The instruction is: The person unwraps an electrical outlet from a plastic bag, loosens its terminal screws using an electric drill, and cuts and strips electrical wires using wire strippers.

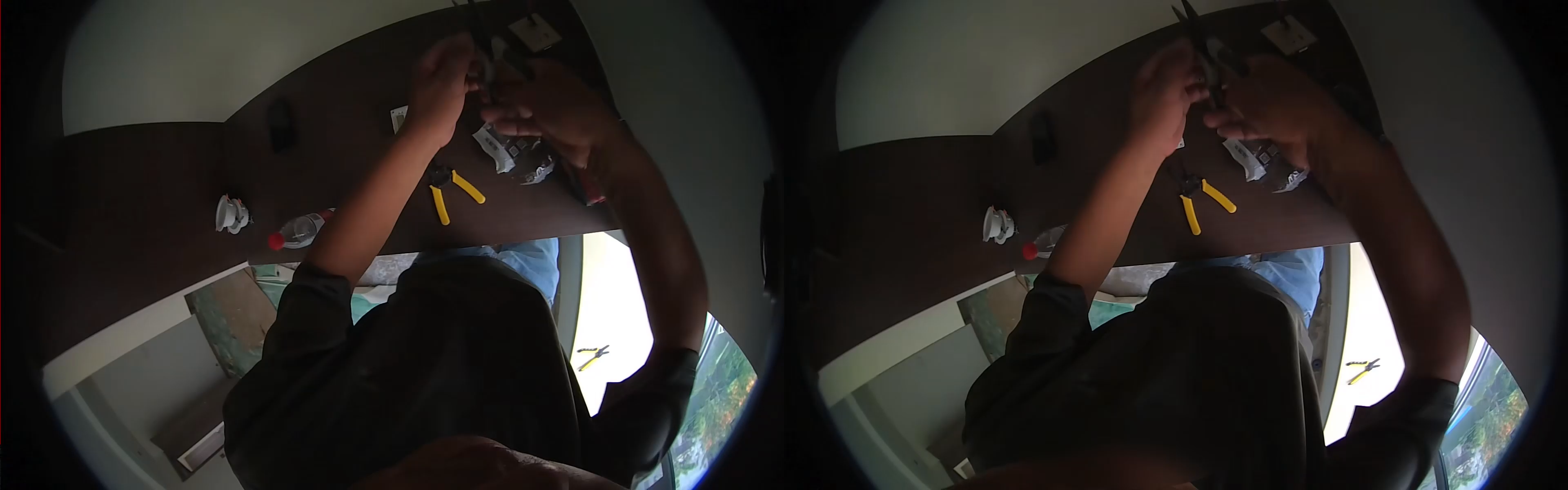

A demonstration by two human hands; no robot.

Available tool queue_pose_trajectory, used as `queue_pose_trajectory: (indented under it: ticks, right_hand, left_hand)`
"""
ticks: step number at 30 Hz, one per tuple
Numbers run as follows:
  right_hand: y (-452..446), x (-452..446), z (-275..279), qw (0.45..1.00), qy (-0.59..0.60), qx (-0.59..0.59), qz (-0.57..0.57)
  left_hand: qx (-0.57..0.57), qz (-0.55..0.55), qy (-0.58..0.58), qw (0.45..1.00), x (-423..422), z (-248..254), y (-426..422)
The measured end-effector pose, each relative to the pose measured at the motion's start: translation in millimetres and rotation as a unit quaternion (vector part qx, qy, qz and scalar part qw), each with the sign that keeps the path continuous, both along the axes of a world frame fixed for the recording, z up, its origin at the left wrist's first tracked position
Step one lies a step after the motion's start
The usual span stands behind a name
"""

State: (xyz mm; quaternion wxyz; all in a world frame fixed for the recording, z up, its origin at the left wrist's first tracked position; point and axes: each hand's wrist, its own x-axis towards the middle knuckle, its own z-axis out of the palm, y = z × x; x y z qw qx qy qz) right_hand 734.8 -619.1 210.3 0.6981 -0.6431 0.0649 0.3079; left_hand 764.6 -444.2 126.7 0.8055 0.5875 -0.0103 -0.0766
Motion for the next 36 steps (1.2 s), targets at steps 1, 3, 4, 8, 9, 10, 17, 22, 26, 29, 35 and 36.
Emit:
queue_pose_trajectory:
  ticks: [1,3,4,8,9,10,17,22,26,29,35,36]
  right_hand:
    - [2.2,16.9,4.3,1.000,-0.005,-0.021,-0.001]
    - [2.5,55.5,-9.6,1.000,-0.017,-0.023,-0.004]
    - [1.7,72.1,-16.9,0.998,-0.042,-0.036,0.000]
    - [10.5,149.5,-9.5,0.991,-0.043,-0.114,0.057]
    - [13.4,165.8,-6.6,0.986,-0.048,-0.139,0.074]
    - [14.4,182.0,-7.2,0.981,-0.054,-0.164,0.090]
    - [12.0,251.4,-19.5,0.988,-0.046,-0.147,0.019]
    - [11.9,273.0,-34.4,0.985,-0.070,-0.143,0.069]
    - [19.7,270.4,-34.3,0.926,-0.195,-0.280,0.159]
    - [8.9,291.3,-77.1,0.745,-0.395,-0.456,0.286]
    - [18.3,256.7,-111.4,0.881,-0.349,-0.254,0.192]
    - [19.1,239.8,-112.4,0.980,-0.196,-0.003,0.041]
  left_hand:
    - [0.010,-0.006,0.013,1.000,11.7,5.0,1.0]
    - [0.055,-0.008,-0.072,0.996,35.9,15.0,-3.1]
    - [0.058,-0.009,-0.061,0.996,53.4,20.3,-8.0]
    - [0.186,-0.004,0.052,0.981,124.4,23.3,-17.1]
    - [0.212,-0.007,0.032,0.977,134.4,24.1,-17.8]
    - [0.214,-0.003,0.035,0.976,145.6,25.7,-18.0]
    - [0.281,0.017,-0.044,0.959,220.4,-2.9,-18.8]
    - [0.257,0.011,-0.089,0.962,240.7,-16.2,-8.3]
    - [0.288,0.037,-0.056,0.955,235.6,-7.3,-12.3]
    - [0.231,0.015,-0.004,0.973,236.5,-3.2,-9.1]
    - [0.224,-0.040,0.013,0.974,231.4,-7.9,9.5]
    - [0.251,-0.015,0.030,0.967,227.3,1.4,7.8]
